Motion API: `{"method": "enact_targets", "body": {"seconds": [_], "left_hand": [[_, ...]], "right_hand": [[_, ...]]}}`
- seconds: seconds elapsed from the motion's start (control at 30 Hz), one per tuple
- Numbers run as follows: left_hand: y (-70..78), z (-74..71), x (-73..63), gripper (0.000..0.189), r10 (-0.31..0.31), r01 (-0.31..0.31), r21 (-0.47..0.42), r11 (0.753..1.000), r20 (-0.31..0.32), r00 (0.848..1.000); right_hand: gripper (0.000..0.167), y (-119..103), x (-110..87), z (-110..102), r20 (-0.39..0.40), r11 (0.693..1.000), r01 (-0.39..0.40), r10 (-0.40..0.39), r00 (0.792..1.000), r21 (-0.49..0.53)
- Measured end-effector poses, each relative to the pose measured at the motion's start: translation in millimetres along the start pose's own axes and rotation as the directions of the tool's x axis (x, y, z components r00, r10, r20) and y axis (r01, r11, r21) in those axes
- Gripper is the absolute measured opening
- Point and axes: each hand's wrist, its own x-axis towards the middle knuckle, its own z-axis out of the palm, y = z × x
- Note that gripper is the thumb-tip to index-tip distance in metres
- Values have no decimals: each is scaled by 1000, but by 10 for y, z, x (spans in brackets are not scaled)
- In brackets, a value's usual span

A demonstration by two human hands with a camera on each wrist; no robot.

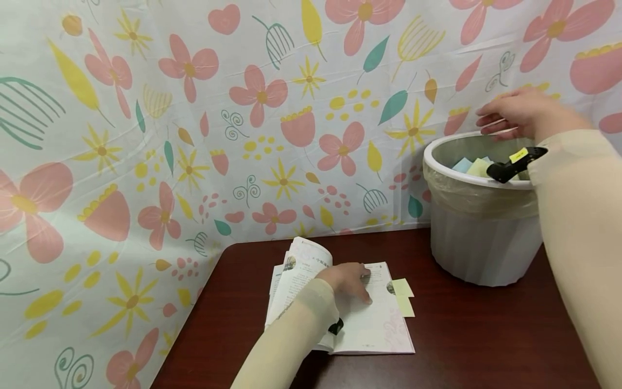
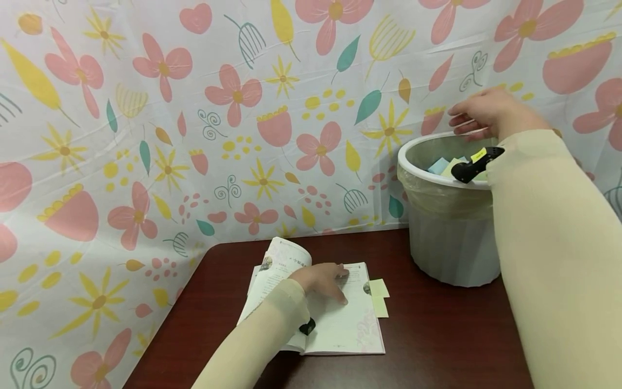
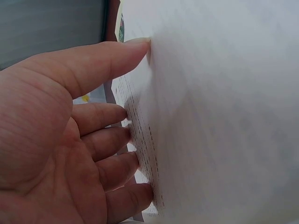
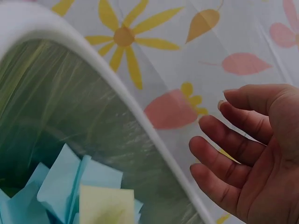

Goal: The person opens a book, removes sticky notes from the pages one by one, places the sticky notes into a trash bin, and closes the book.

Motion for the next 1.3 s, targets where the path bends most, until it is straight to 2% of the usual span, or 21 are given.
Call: {"method": "enact_targets", "body": {"seconds": [0.1,0.23,0.37,0.47,0.7,0.83,1.0,1.03,1.2,1.27,1.3], "left_hand": [[11,-3,-3,80,-4,4,6,1000,-6,1000],[20,-7,-8,80,-14,14,2,1000,-6,1000],[36,-13,-19,80,-30,30,4,1000,-1,1000],[40,-10,-23,80,-30,30,16,999,-2,1000],[17,8,20,81,-12,12,30,999,-8,1000],[10,7,42,81,3,-2,40,999,-7,1000],[-6,18,56,81,9,-10,38,999,6,1000],[-7,18,57,81,11,-11,40,999,8,1000],[1,6,63,80,6,-5,48,999,-1,1000],[6,-1,64,80,0,0,45,999,-6,1000],[9,-3,66,80,1,0,50,999,-8,1000]], "right_hand": [[26,-92,-14,5,28,999,33,-33,999,-8],[26,-229,-59,75,15,993,102,-101,995,-67],[20,-361,-159,249,-6,968,200,-204,979,-153],[18,-431,-259,447,-8,937,284,-292,956,-206],[26,-409,-535,951,14,849,479,-488,873,-223],[29,-268,-720,1226,39,799,566,-571,820,-204],[28,40,-905,1546,60,715,668,-672,738,-207],[28,111,-929,1603,69,705,680,-683,728,-200],[29,506,-965,1852,129,685,719,-707,695,-117],[29,681,-944,1937,144,689,720,-707,693,-80],[29,770,-931,1978,149,699,713,-700,699,-61]]}}
